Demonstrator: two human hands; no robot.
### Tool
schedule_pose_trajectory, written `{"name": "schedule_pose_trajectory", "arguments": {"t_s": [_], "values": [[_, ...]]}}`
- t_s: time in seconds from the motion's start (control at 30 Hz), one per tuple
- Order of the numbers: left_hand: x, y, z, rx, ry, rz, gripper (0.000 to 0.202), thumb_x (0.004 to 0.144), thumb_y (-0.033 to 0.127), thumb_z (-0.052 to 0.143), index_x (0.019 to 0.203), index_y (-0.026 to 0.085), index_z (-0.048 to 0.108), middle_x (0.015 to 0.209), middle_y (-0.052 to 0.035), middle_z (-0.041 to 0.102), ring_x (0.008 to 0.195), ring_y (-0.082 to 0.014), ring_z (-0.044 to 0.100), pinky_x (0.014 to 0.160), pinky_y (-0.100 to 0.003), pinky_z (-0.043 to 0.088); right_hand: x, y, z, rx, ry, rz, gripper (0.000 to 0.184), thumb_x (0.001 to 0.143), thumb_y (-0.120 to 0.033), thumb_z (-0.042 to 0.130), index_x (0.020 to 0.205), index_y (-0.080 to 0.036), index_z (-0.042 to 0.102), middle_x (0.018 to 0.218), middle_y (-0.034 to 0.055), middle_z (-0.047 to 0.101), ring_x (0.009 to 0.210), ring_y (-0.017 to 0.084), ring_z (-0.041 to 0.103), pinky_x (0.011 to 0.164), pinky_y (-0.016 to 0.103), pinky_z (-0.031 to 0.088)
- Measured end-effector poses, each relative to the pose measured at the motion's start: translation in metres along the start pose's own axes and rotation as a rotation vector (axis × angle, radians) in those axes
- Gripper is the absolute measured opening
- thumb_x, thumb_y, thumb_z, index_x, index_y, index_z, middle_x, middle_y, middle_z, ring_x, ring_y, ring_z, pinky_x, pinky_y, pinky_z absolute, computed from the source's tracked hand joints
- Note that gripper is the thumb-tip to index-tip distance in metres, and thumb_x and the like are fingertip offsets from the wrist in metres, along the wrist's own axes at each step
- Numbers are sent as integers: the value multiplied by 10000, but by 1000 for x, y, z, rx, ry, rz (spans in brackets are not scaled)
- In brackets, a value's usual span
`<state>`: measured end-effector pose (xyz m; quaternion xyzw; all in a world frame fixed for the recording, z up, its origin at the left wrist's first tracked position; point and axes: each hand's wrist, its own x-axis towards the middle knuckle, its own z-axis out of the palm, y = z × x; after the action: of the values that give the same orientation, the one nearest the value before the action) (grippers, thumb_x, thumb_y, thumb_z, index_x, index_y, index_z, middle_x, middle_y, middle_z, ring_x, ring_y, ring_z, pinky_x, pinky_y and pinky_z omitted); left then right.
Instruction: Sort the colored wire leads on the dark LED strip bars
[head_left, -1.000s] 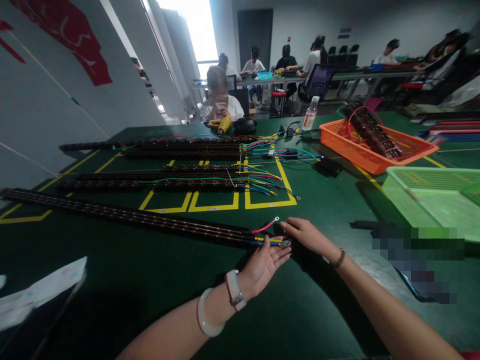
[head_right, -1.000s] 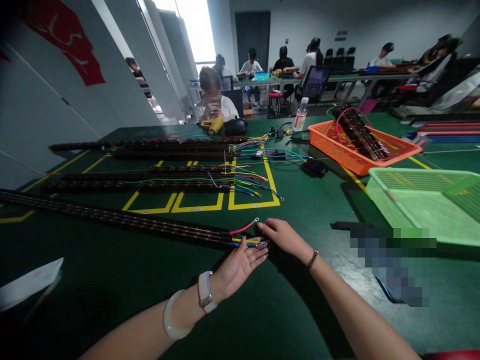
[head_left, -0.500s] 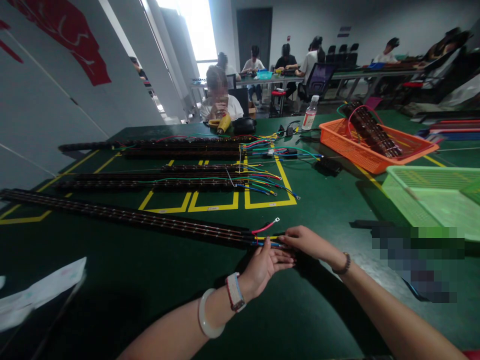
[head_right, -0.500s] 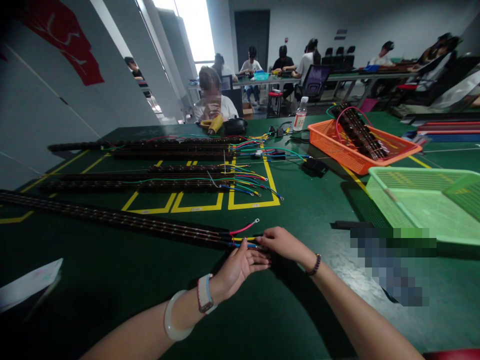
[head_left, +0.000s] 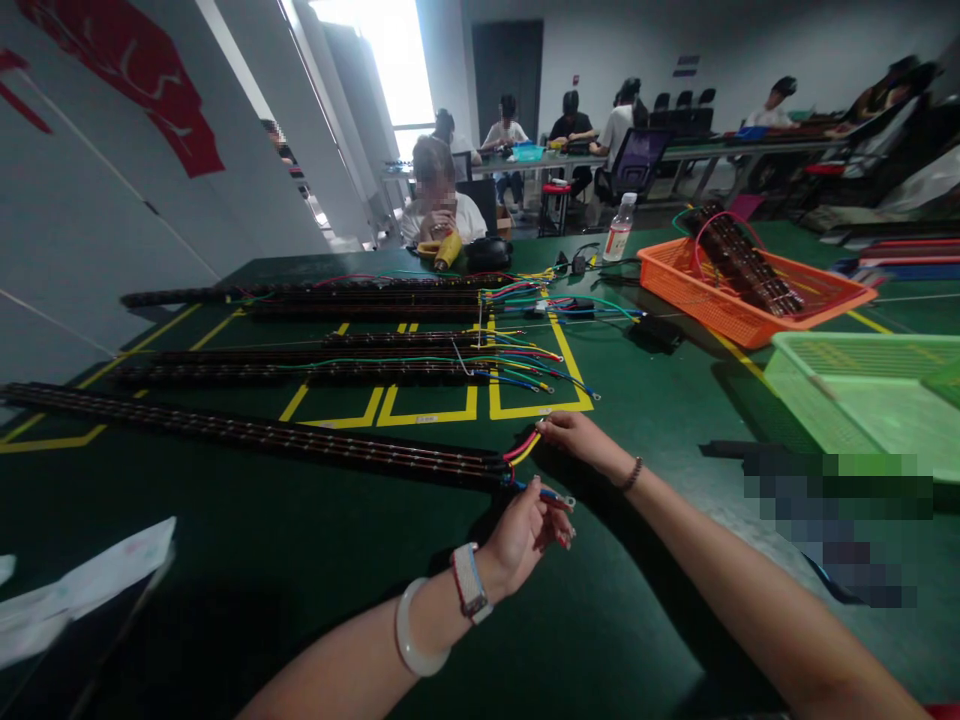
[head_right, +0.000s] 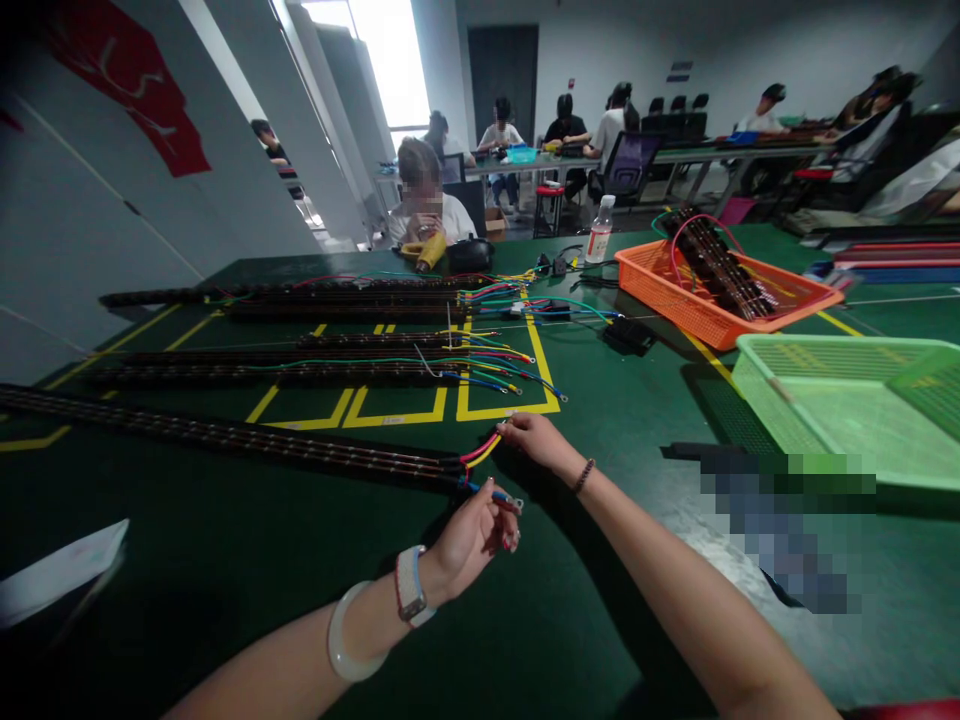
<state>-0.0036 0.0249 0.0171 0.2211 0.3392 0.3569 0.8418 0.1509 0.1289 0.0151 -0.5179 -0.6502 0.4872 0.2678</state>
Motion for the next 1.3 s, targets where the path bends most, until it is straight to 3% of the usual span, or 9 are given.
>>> {"name": "schedule_pose_trajectory", "arguments": {"t_s": [0.13,0.4,0.5,0.67,0.8,0.93,1.2,1.3], "values": [[-1,3,2,4,6,-9,517,862,552,397,796,93,624,616,-42,567,582,-125,508,631,-272,370,-12,2,-1,-15,7,12,497,765,-647,494,684,-158,520,558,-48,430,484,75,359,451,209,280],[3,-1,-3,6,0,4,514,849,572,402,818,105,613,662,-45,582,626,-133,522,659,-277,376,-61,1,-11,-170,-59,190,516,803,-643,440,665,-164,571,548,10,546,435,105,463,413,233,334],[2,0,-2,6,10,-1,491,847,568,413,810,115,597,660,-38,580,622,-128,521,661,-273,374,-76,-6,-7,-207,-126,142,508,824,-614,438,621,-165,563,551,14,556,453,108,478,437,238,336],[0,0,2,-17,37,10,455,858,544,418,854,118,578,674,-35,587,616,-122,527,643,-267,374,-87,-17,4,-270,-180,-63,411,855,-507,473,650,-170,587,605,1,571,548,107,482,512,231,339],[2,-1,0,12,6,14,477,850,577,400,887,125,549,634,-40,594,581,-128,534,613,-264,374,-81,-14,8,-293,-89,-33,409,878,-474,432,652,-169,586,572,-9,531,522,106,443,491,233,309],[4,-2,-4,15,-20,2,351,857,492,462,955,156,489,653,-33,615,577,-137,556,605,-266,391,-75,-4,11,-326,26,-15,396,859,-496,447,670,-178,588,606,1,556,549,124,462,504,243,302],[3,-7,-5,90,-126,-31,266,836,426,516,781,184,420,604,-13,583,553,-134,550,564,-265,413,-68,8,14,-511,306,-46,361,765,-549,568,681,-206,493,699,27,578,676,176,504,595,271,337],[3,-7,-5,100,-126,-34,257,834,411,522,773,179,427,616,-15,581,571,-133,558,573,-268,421,-66,12,15,-542,349,-48,361,759,-551,578,715,-210,470,700,27,562,661,178,493,584,272,328]]}}
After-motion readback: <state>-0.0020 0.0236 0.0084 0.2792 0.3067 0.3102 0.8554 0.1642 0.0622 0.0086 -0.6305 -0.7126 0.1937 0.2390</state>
